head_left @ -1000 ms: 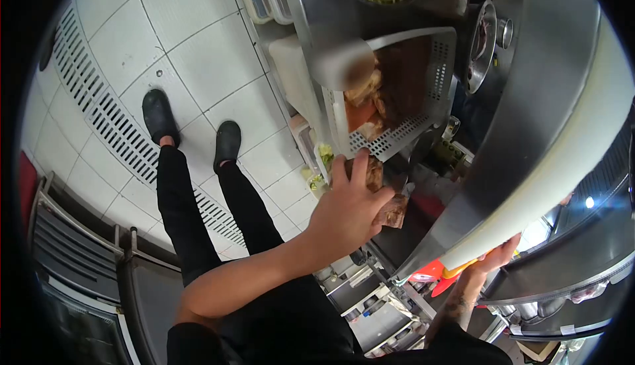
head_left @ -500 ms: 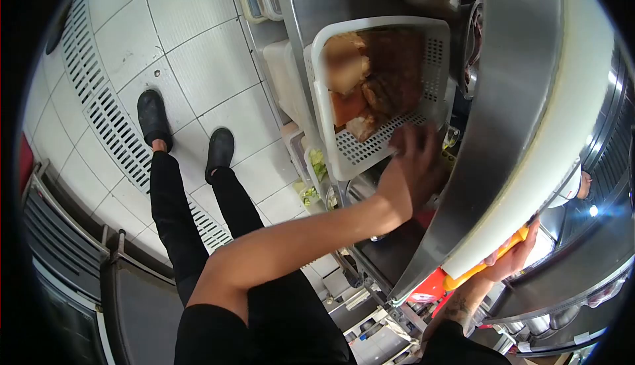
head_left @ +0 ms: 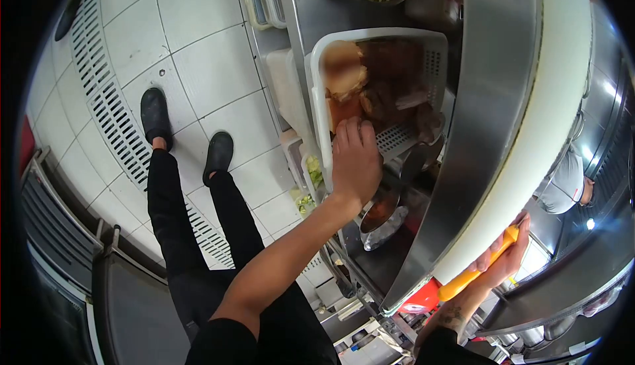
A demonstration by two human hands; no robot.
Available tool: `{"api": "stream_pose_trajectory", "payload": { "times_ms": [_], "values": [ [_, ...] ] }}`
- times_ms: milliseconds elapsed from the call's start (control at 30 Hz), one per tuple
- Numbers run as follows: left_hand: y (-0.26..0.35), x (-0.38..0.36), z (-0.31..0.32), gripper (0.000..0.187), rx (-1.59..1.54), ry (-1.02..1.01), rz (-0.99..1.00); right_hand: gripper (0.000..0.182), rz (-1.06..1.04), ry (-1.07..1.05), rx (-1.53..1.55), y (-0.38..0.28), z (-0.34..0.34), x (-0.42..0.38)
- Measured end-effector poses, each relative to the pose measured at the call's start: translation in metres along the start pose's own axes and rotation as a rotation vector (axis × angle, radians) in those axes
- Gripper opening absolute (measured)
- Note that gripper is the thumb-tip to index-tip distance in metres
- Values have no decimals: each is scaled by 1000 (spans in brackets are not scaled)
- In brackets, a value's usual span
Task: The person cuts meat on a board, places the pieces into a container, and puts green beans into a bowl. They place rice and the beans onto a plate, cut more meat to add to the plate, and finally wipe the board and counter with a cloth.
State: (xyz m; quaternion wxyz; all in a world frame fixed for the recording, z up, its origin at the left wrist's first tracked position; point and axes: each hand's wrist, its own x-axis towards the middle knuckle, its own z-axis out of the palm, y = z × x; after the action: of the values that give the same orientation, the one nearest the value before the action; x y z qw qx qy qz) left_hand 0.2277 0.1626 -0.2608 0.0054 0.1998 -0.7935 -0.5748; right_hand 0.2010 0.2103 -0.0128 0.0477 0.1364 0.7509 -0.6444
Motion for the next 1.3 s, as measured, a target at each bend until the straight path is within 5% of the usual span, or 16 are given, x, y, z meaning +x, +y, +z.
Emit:
{"api": "stream_pose_trajectory", "payload": {
  "times_ms": [100,200,267,367,500,600,667,700,767,800,867,1067,1133,1200,1300],
  "values": [
    [-1,4,-2,59,-162,45,-36,32,1,13,3,1,0,-3],
    [4,33,-19,56,73,138,156,32,-11,-5,20,2,-2,-1],
    [4,52,-27,45,383,-66,447,32,-19,-22,-2,3,-6,-1],
    [9,81,-17,38,611,-233,608,31,-15,-88,14,3,-14,1],
    [3,98,-41,35,496,-537,737,32,-1,-18,28,1,-4,-1],
    [-14,84,-70,34,121,-518,606,32,-16,25,48,2,-3,0],
    [-11,65,-111,41,-535,-739,-6,32,-4,50,29,2,-3,0],
    [-19,50,-114,41,-528,-742,-9,32,-1,53,36,2,-2,0],
    [-37,21,-110,48,-1260,-596,-180,32,-5,104,1,1,-1,-1],
    [-41,12,-113,48,-1248,-588,-188,32,7,99,10,1,0,0],
    [-51,-5,-121,56,-1747,-568,-498,33,7,79,36,1,2,0],
    [-78,0,-139,69,-1952,-580,-622,32,-5,10,56,4,0,1],
    [-76,4,-145,66,-1604,-567,-412,32,-14,3,51,5,0,1],
    [-71,6,-149,62,-1513,-543,-436,32,-32,-9,35,5,0,1],
    [-65,-1,-152,58,-1258,-328,-193,32,-13,18,37,5,-4,0]
  ]
}}
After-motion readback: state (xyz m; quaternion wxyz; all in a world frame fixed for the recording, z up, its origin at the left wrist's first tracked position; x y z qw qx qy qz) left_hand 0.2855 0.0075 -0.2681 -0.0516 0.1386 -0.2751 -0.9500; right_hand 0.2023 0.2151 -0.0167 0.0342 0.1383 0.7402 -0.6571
